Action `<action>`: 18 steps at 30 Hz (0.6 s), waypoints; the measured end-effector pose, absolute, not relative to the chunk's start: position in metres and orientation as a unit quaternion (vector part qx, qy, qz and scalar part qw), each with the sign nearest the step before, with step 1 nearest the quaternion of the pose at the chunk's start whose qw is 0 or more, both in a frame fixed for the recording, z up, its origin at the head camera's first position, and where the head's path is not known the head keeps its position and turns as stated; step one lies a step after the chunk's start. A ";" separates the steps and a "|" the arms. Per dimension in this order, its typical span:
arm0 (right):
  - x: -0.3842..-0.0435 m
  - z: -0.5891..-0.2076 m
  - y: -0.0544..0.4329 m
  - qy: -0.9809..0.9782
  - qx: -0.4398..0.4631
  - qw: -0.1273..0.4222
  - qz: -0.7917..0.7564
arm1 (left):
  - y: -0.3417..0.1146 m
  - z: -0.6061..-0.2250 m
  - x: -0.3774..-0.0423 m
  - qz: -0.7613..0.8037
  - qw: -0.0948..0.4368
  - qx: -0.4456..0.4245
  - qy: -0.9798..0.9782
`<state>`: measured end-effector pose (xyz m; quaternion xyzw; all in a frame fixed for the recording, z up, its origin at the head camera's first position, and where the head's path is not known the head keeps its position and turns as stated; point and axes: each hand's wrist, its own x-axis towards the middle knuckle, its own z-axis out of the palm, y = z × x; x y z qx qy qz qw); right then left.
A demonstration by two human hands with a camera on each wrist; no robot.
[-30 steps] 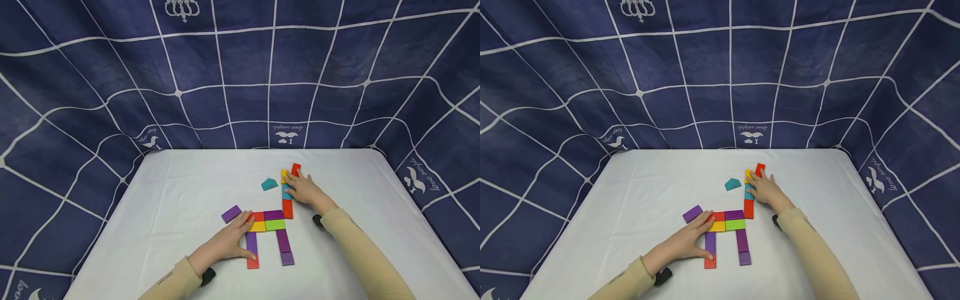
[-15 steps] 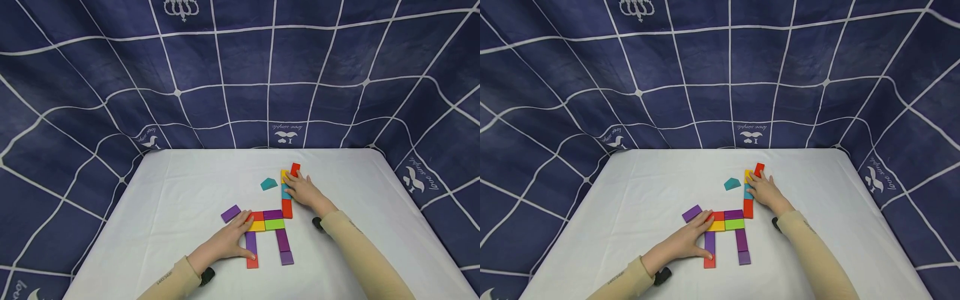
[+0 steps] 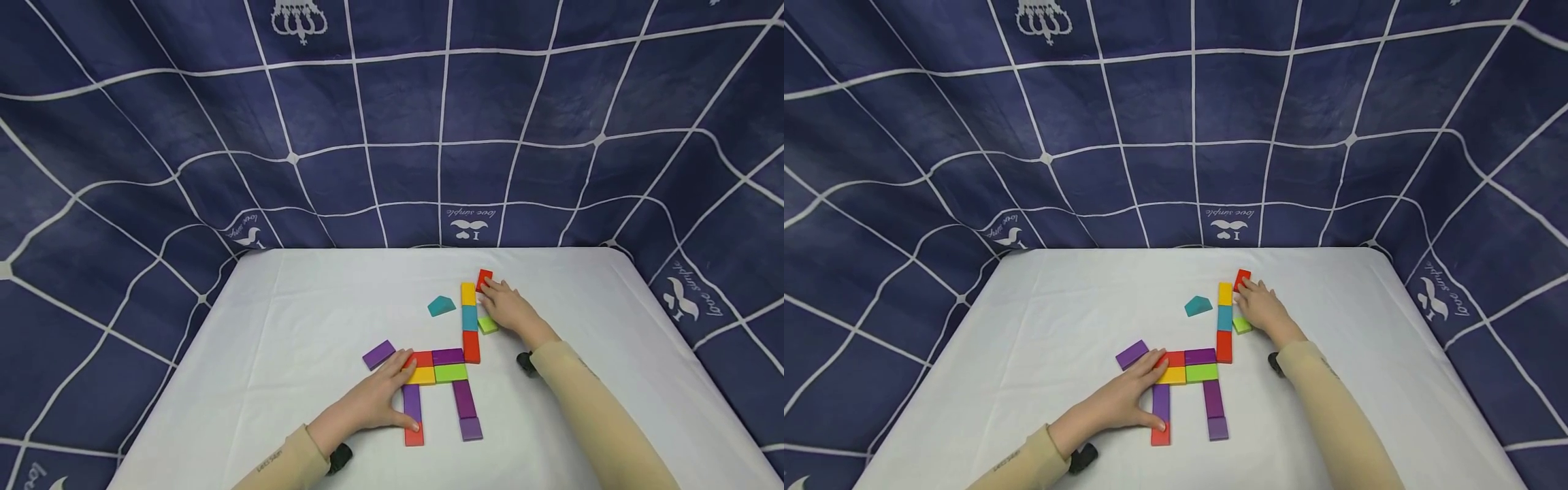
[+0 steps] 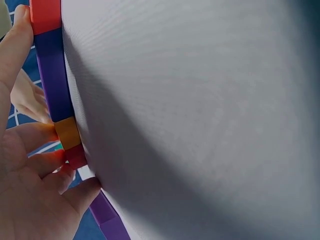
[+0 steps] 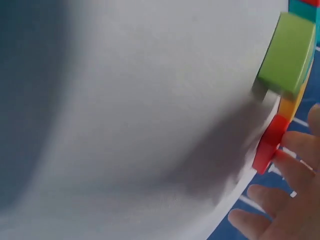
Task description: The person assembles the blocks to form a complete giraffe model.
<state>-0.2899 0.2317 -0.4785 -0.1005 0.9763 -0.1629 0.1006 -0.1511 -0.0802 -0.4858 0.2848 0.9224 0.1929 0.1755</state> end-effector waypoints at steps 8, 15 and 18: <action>-0.309 -0.478 0.233 0.967 -0.106 0.130 -0.194 | -0.081 -0.487 -0.150 0.196 0.181 0.280 0.922; -0.324 -0.476 0.231 0.963 -0.101 0.148 -0.200 | -0.081 -0.486 -0.150 0.195 0.173 0.285 0.922; -0.328 -0.477 0.228 0.960 -0.105 0.151 -0.209 | -0.081 -0.486 -0.150 0.199 0.173 0.286 0.921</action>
